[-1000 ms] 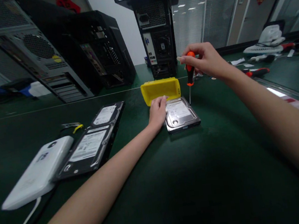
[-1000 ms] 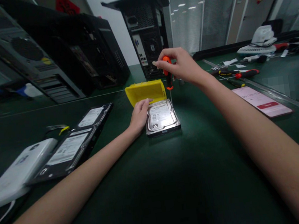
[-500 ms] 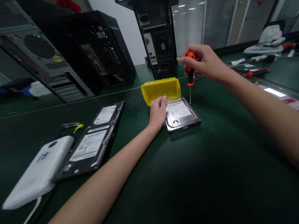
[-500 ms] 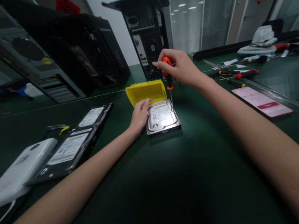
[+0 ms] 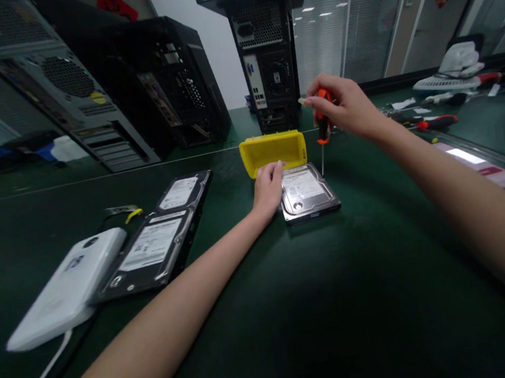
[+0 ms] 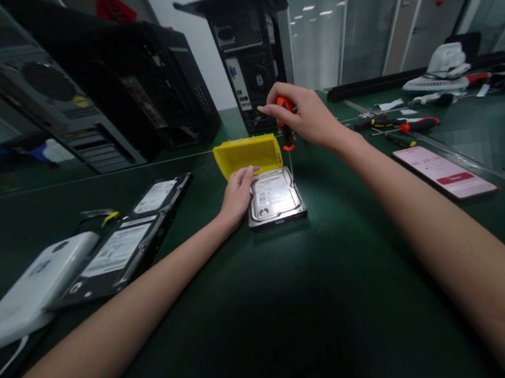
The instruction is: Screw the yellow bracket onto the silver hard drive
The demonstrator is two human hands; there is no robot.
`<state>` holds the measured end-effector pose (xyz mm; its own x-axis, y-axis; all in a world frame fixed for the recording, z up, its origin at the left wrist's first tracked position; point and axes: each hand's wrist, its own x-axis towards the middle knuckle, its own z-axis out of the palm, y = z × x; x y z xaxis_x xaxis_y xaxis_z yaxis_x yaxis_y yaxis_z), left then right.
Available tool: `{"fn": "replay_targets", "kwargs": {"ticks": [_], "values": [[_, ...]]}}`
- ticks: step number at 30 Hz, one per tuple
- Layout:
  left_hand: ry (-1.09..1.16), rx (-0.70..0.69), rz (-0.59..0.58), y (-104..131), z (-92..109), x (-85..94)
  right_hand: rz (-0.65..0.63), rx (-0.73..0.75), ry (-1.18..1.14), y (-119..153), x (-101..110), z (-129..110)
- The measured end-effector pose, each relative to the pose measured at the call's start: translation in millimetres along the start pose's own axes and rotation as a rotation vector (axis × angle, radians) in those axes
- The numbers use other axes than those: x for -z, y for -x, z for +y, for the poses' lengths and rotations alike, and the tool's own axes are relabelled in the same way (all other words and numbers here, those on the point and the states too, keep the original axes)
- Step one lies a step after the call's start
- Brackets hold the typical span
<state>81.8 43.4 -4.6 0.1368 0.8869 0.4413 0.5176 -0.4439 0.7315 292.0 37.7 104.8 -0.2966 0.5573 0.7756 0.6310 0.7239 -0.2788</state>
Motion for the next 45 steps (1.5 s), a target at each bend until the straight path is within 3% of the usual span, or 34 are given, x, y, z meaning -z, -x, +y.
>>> {"fn": "replay_targets", "kwargs": {"ticks": [12, 28, 45], "values": [[0.006, 0.01, -0.006, 1.7, 0.3, 0.4, -0.135, -0.127, -0.312, 0.9, 4.5, 2.0], [-0.009, 0.012, -0.003, 2.1, 2.6, 0.8, -0.112, -0.111, -0.337, -0.4, 2.9, -0.7], [-0.023, 0.005, -0.009, 1.5, 2.0, 0.5, -0.062, -0.061, -0.162, 0.6, 2.9, -1.8]]}}
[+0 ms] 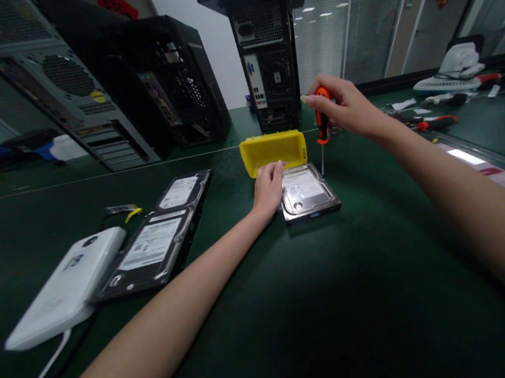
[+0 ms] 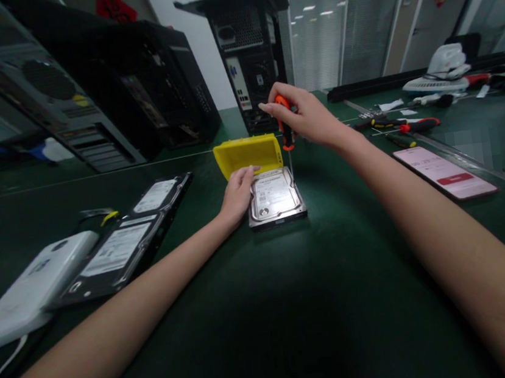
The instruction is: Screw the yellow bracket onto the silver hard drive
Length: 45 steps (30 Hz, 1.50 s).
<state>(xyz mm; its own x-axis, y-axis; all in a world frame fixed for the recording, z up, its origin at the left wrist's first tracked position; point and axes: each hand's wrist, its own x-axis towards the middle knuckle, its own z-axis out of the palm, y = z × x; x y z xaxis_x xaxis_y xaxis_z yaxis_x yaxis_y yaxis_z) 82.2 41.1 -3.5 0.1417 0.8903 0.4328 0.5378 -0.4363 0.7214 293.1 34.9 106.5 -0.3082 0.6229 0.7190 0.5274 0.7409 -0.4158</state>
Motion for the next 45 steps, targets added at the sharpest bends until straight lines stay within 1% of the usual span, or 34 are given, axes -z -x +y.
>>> {"fn": "replay_targets", "kwargs": {"ticks": [5, 11, 15, 23, 31, 40, 45], "values": [[0.0, -0.008, 0.005, -0.1, -0.6, -0.8, -0.008, -0.042, -0.04, 0.4, -0.6, 6.5], [0.005, -0.007, 0.006, -0.4, -1.0, -1.2, 0.003, -0.073, -0.072, 0.0, -2.4, 7.5], [0.005, -0.008, 0.005, -0.3, -1.6, -0.9, -0.03, -0.092, -0.127, -0.3, -2.4, 10.0], [-0.001, -0.006, 0.001, 0.0, -0.3, -0.5, -0.025, -0.081, -0.157, -1.4, -3.1, 15.3], [0.01, -0.001, -0.002, 0.9, 0.6, 0.2, -0.026, -0.107, -0.154, -1.4, -4.5, 16.7], [0.011, 0.004, 0.001, -0.1, 0.6, -0.4, -0.012, -0.078, -0.151, -0.5, -4.1, 14.2], [0.012, 0.007, -0.007, 0.3, 0.5, -0.1, -0.028, -0.083, -0.148, -0.8, -3.4, 13.9]]}}
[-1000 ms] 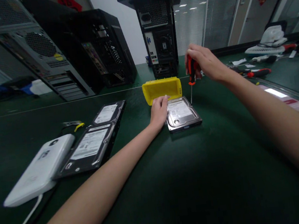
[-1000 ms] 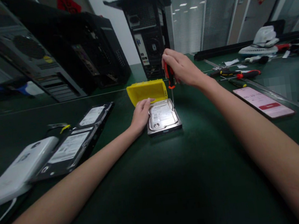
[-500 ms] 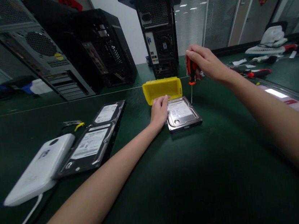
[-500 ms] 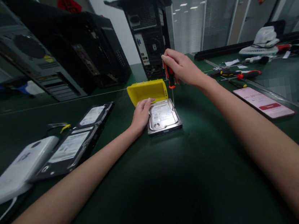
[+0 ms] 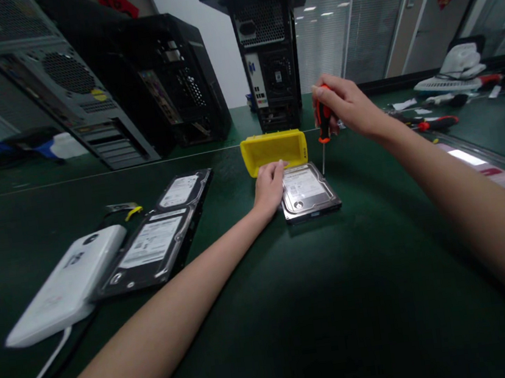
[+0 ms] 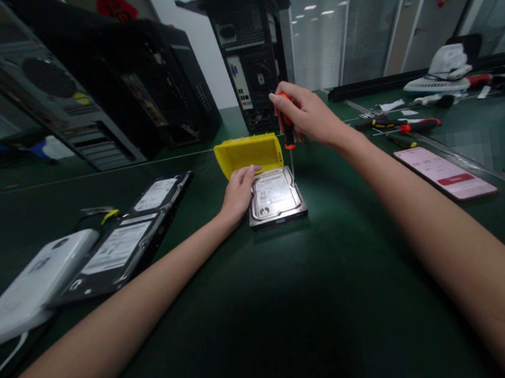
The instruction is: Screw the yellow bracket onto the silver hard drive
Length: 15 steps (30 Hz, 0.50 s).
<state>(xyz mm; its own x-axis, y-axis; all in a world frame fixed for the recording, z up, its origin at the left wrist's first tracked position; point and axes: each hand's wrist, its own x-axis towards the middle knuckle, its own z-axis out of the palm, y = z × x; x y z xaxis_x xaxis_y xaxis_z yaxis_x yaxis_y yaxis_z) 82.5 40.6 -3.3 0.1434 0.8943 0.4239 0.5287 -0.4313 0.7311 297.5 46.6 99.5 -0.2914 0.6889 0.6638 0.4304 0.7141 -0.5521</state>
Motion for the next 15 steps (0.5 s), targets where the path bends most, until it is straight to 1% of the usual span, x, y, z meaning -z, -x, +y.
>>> {"fn": "replay_targets", "kwargs": {"ticks": [3, 15], "values": [[0.007, -0.003, 0.003, 0.6, 0.6, 0.1, 0.005, -0.014, 0.004, -0.3, 0.2, -0.6], [-0.008, -0.003, 0.003, 0.7, 0.6, 0.3, 0.015, 0.009, 0.007, 0.9, -0.9, 0.8]]}}
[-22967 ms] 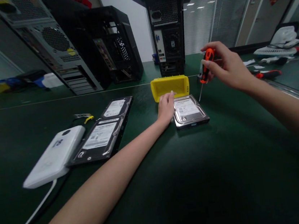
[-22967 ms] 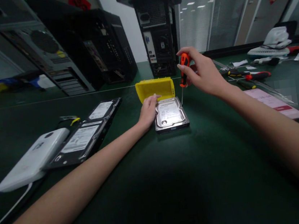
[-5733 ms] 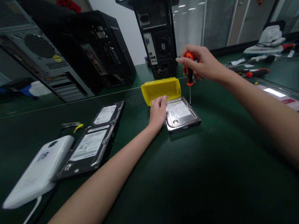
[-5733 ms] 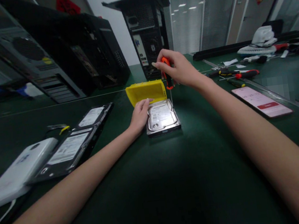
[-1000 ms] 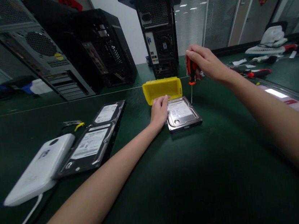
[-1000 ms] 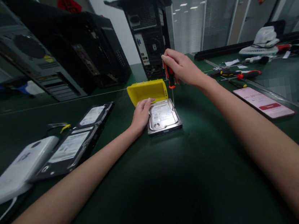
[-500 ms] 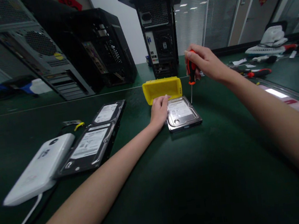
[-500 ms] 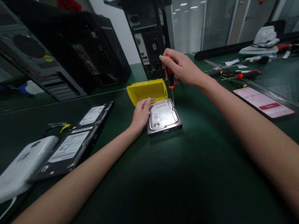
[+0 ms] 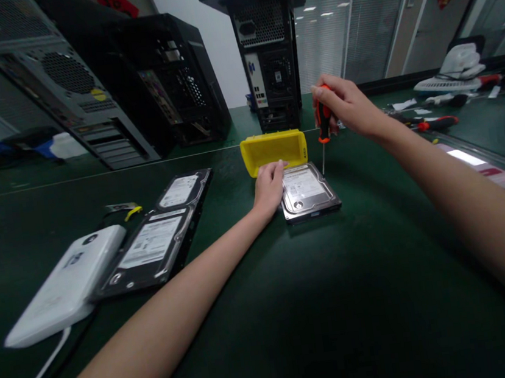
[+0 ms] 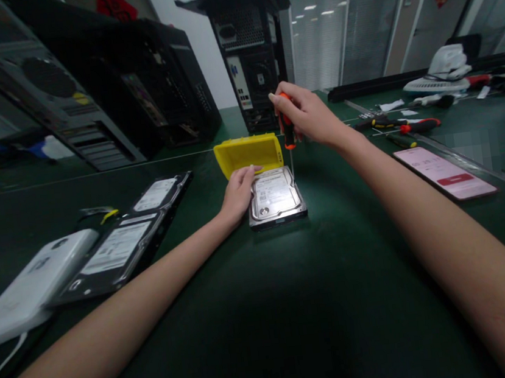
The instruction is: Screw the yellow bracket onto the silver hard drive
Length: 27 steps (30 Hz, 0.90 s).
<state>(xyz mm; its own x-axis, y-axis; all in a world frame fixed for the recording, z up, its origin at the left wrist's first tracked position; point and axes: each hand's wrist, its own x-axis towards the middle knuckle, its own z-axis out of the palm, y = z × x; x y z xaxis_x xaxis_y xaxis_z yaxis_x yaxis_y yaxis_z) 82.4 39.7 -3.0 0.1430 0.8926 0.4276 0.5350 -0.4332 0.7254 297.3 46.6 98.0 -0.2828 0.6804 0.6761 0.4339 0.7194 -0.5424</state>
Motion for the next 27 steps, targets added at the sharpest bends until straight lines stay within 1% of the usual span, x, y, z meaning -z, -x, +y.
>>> {"fn": "replay_targets", "kwargs": {"ticks": [4, 9, 27], "values": [[0.0, 0.0, -0.003, -0.2, 0.0, -0.1, -0.009, 0.009, 0.025, -0.4, 0.7, 0.7], [0.0, 0.0, -0.006, 0.0, 0.5, 0.1, -0.009, -0.02, 0.061, -0.2, -0.2, -3.1], [0.018, -0.011, -0.001, -0.6, -0.5, -0.3, -0.015, -0.023, 0.064, 1.6, 0.1, -5.7]]}}
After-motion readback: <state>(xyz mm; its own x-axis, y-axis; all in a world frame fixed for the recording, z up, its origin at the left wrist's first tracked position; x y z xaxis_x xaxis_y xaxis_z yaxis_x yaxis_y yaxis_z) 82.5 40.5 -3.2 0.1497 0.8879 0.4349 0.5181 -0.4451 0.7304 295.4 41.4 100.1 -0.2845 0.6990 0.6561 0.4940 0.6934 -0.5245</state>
